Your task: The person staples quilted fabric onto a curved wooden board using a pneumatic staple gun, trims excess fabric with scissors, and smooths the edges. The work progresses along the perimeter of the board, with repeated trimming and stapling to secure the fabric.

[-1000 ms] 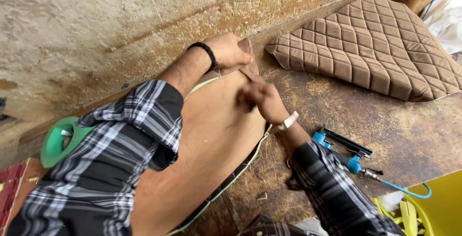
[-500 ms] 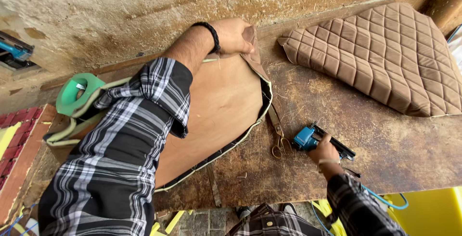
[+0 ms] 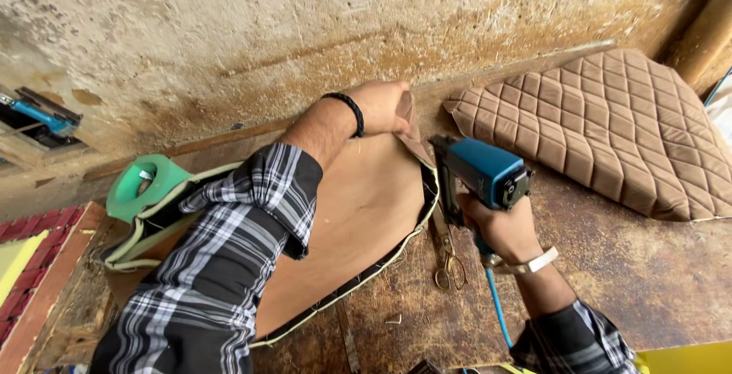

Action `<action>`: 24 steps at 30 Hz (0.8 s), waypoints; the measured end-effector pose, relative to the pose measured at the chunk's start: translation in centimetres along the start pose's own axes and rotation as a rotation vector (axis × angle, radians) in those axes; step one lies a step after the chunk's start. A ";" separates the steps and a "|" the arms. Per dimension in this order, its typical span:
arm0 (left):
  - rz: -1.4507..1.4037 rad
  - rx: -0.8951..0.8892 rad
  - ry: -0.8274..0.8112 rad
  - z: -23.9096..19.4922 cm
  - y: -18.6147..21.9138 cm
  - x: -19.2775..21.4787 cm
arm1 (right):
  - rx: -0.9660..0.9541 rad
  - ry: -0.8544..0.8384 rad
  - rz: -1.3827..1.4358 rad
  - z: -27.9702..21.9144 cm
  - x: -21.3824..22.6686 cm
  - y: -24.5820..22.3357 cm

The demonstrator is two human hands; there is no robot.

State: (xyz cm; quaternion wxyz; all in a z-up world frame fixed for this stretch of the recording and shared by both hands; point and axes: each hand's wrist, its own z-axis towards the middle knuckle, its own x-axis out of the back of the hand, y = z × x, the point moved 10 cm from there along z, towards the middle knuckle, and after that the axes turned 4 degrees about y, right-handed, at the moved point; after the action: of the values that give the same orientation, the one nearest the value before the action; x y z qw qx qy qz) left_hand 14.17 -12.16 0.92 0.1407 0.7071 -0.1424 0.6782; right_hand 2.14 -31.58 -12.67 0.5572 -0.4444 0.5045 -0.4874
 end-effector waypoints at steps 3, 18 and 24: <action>-0.024 -0.001 -0.032 -0.2 0.8 0.0 | 0.092 0.023 -0.056 1.3 -2.0 -3.9; 0.012 -0.014 -0.042 -0.7 2.2 0.3 | -0.020 0.005 -0.267 1.6 -3.8 -5.6; 0.020 0.016 -0.054 -1.4 2.5 0.7 | 0.061 -0.009 -0.235 1.5 -4.2 -6.6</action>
State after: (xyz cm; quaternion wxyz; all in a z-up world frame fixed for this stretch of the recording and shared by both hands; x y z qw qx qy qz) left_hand 11.95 -13.97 1.71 0.1243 0.7246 -0.1478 0.6615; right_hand 2.99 -28.24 -5.43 0.5116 -0.4857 0.4313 -0.5625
